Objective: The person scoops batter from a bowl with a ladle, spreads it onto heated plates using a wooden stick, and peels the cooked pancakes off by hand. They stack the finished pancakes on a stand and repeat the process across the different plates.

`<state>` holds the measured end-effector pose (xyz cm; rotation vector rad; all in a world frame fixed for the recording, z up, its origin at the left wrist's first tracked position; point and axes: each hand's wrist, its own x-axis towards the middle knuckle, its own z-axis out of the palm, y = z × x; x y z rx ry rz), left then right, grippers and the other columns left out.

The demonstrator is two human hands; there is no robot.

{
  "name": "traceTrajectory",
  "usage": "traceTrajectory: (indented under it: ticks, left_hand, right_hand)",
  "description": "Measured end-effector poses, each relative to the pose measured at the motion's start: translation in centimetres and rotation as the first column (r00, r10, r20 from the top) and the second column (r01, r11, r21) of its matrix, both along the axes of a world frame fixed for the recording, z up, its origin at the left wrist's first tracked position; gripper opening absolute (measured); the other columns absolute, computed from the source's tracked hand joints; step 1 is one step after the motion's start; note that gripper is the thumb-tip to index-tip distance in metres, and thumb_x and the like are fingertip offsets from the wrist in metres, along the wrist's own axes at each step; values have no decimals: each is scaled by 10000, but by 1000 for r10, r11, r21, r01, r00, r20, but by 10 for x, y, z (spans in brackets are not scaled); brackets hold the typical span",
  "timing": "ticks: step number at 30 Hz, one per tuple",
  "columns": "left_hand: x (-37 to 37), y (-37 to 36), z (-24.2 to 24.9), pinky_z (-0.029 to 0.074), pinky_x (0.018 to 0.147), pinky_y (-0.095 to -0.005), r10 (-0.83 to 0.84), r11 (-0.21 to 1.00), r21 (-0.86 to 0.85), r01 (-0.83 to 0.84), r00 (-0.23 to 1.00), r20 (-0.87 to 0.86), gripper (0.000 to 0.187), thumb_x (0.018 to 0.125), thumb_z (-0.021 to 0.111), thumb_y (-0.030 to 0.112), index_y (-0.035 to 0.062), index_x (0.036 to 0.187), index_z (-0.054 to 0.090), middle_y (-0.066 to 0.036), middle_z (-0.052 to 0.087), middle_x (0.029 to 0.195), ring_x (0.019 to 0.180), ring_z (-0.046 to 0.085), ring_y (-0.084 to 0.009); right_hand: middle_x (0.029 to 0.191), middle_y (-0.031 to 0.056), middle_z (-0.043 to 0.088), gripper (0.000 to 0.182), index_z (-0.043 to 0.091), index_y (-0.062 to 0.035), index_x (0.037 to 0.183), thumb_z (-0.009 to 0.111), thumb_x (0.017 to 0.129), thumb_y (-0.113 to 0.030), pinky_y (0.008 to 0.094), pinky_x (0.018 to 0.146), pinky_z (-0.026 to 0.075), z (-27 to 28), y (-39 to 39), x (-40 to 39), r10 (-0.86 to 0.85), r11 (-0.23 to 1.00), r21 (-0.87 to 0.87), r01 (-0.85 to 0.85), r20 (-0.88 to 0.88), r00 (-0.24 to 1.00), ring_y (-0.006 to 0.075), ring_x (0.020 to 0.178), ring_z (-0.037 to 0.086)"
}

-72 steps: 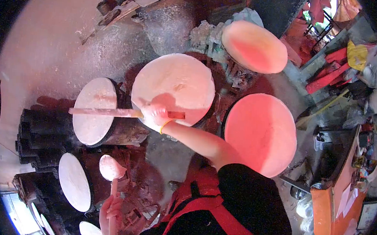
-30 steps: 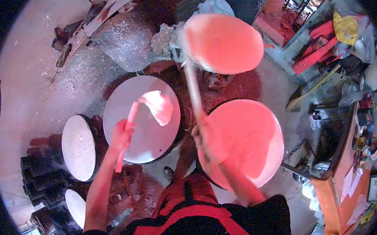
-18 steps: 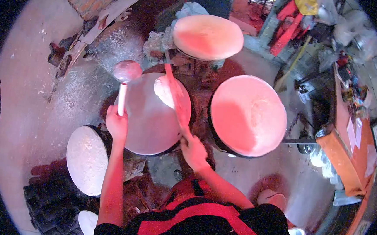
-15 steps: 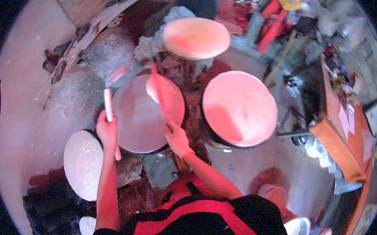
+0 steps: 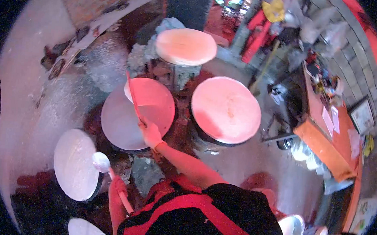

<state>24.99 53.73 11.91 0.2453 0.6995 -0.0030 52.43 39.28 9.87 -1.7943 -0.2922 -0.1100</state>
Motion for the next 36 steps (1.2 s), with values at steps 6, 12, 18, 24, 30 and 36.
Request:
traceTrajectory:
  ticks: [6, 12, 18, 24, 30, 36]
  left_hand:
    - [-30, -64, 2, 252, 342, -212, 137, 965, 257, -52, 935, -328, 216, 906, 582, 181, 101, 741, 470, 60, 349, 524, 385, 311, -51]
    - [-44, -112, 1, 310, 381, -206, 257, 952, 261, -159, 881, -399, 131, 866, 606, 146, 78, 785, 528, 31, 420, 553, 433, 382, -72]
    - [-45, -178, 13, 430, 473, -198, 471, 882, 195, -429, 787, -399, 68, 854, 601, 93, 40, 870, 563, -10, 537, 680, 539, 489, -97]
    - [-112, -263, -55, 490, 716, -238, 412, 630, 760, -159, 898, -154, 265, 858, 522, 25, -17, 1120, 512, -68, 545, 991, 811, 542, -145]
    - [-136, -317, -66, 482, 737, -247, 354, 654, 746, 124, 821, -447, 256, 919, 490, 115, -17, 1138, 503, -65, 557, 982, 826, 553, -139]
    - [-124, -353, -35, 482, 749, -250, 374, 681, 708, 188, 742, -557, 266, 937, 467, 141, -16, 1150, 499, -62, 555, 984, 839, 553, -135]
  right_hand:
    - [1026, 54, 668, 455, 538, -77, 1288, 546, 927, -353, 292, 830, 465, 77, -104, -7, 164, 986, 73, -151, -623, 765, 158, 914, 610]
    - [1072, 63, 607, 404, 526, -86, 1295, 555, 939, -275, 280, 797, 430, 32, -79, 14, 301, 951, 77, -300, -459, 836, 156, 927, 569]
    - [550, -49, 360, 392, 491, -237, 1323, 550, 941, -304, 248, 344, 213, 110, -109, 43, 573, 791, 386, -475, -741, 351, 71, 365, 289]
    - [487, -79, 323, 388, 510, -222, 1311, 549, 940, -329, 252, 303, 229, 72, -115, 111, 447, 856, 162, -491, -709, 545, 63, 331, 300]
    - [535, -83, 312, 436, 452, -219, 1367, 528, 951, -326, 234, 327, 227, 91, -114, 112, 629, 505, 211, -837, -754, 190, 50, 362, 288]
    - [529, -69, 388, 268, 566, -184, 1187, 532, 939, -281, 216, 311, 228, 91, -141, 190, 624, 596, 222, -772, -733, 271, 48, 347, 308]
